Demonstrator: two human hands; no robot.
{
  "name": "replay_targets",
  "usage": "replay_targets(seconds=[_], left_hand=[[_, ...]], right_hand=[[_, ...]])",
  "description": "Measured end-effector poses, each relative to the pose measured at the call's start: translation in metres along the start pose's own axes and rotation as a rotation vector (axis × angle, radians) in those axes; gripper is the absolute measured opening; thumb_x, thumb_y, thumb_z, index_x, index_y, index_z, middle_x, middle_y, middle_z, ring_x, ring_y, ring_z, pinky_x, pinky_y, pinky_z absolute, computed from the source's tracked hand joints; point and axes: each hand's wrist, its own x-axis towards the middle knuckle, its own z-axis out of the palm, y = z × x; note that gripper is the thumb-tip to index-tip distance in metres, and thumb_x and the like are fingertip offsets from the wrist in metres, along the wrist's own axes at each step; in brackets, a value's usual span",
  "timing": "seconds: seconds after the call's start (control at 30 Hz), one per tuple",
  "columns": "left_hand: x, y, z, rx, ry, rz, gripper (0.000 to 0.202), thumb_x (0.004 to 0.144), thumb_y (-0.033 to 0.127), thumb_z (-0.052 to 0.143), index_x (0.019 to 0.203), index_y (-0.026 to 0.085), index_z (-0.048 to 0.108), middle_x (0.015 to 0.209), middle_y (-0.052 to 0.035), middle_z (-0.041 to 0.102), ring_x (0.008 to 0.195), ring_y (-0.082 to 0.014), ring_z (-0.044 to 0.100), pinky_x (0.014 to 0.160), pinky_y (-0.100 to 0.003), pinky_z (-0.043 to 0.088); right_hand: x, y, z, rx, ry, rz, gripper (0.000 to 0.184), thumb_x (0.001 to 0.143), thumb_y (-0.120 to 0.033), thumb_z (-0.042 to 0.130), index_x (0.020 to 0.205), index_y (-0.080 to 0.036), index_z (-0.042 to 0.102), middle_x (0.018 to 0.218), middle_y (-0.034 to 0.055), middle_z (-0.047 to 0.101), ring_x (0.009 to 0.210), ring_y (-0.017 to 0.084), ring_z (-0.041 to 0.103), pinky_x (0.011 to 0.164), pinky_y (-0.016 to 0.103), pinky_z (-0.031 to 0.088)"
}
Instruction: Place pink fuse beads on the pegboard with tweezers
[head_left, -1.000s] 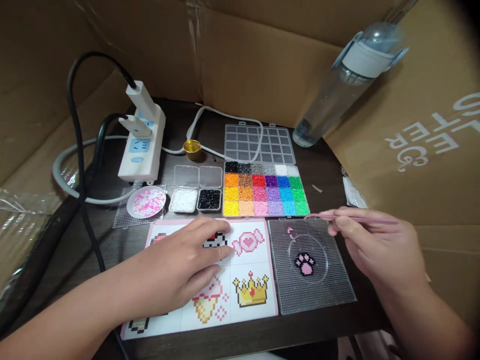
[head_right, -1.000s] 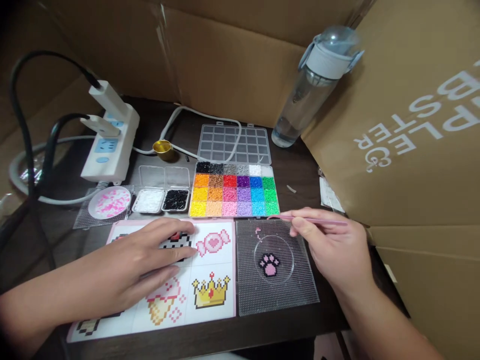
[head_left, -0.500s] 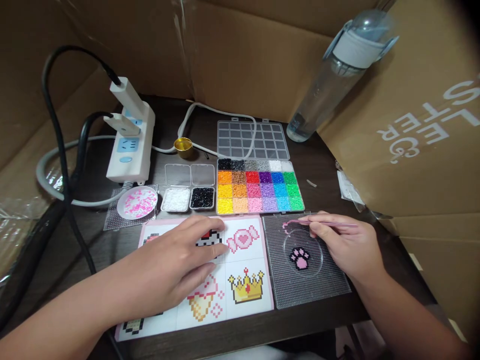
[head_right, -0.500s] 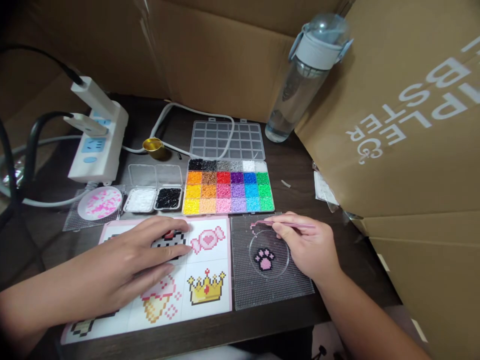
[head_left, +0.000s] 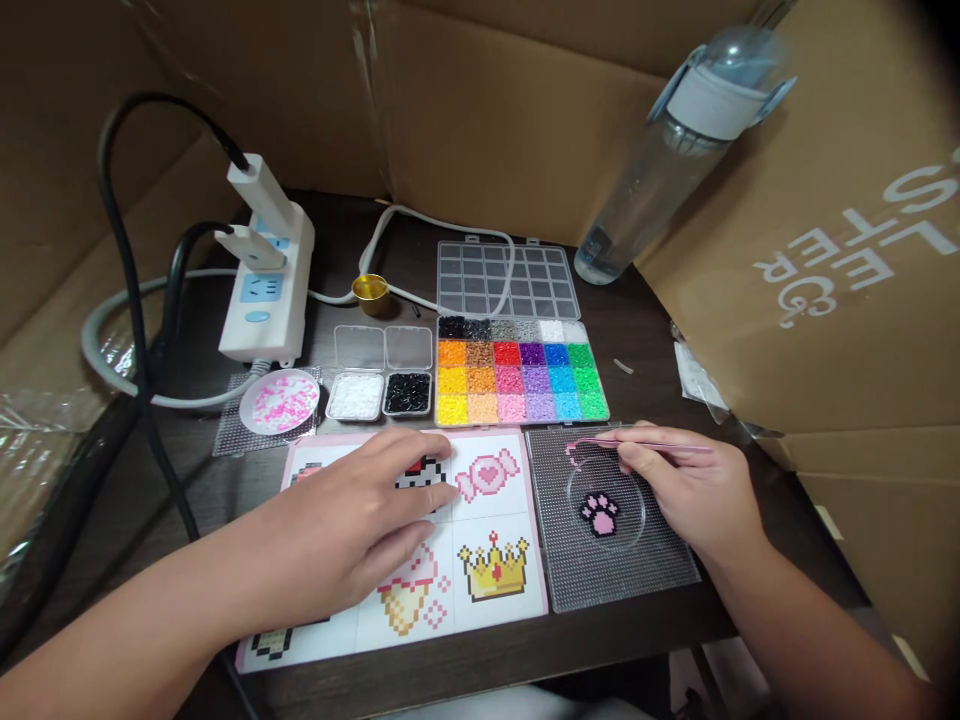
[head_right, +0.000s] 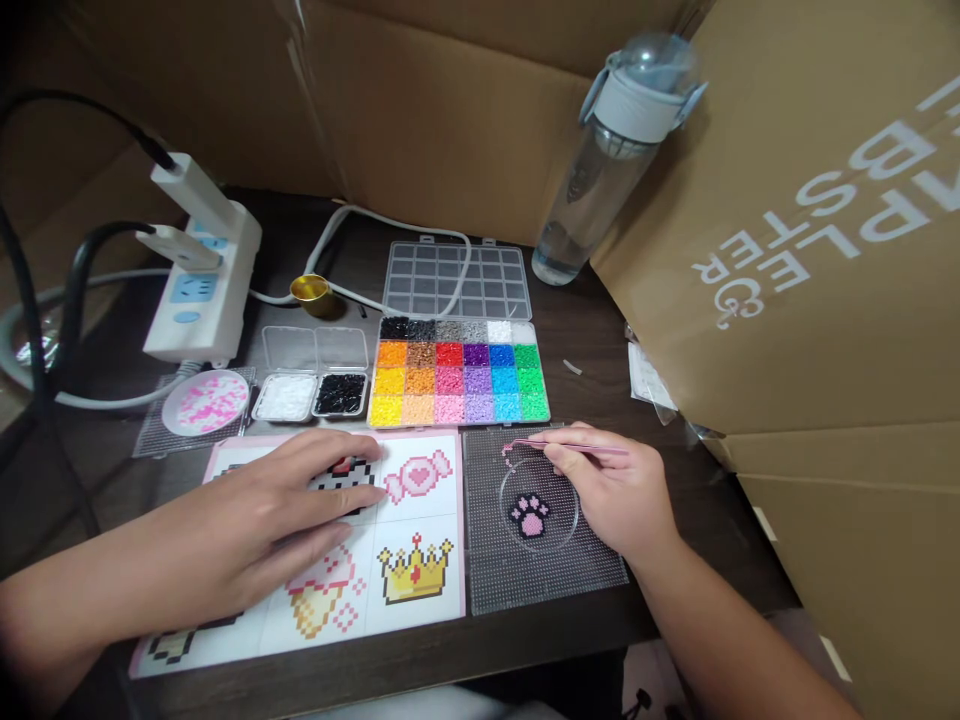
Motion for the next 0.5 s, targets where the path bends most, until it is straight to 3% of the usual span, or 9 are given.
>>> replay_targets(seconds=[0.5], left_hand=[[-0.0006, 0.0001, 0.0002, 0.014, -0.008, 0.009, 0.035, 0.112, 0.02, 0.058, 0.133, 0.028, 0.085, 0.151, -0.0124, 0.072, 0.137, -0.0316, 0.071, 0.105, -0.038, 0.066]], right_hand=[[-0.0003, 0.0018, -0.0009, 0.014, -0.009, -0.023, 0.025, 0.091, -0.016, 0.079, 0.084, -0.034, 0.094, 0.09, 0.0007, 0.091, 0.08, 0.022, 0.089, 0.074, 0.029, 0.073]])
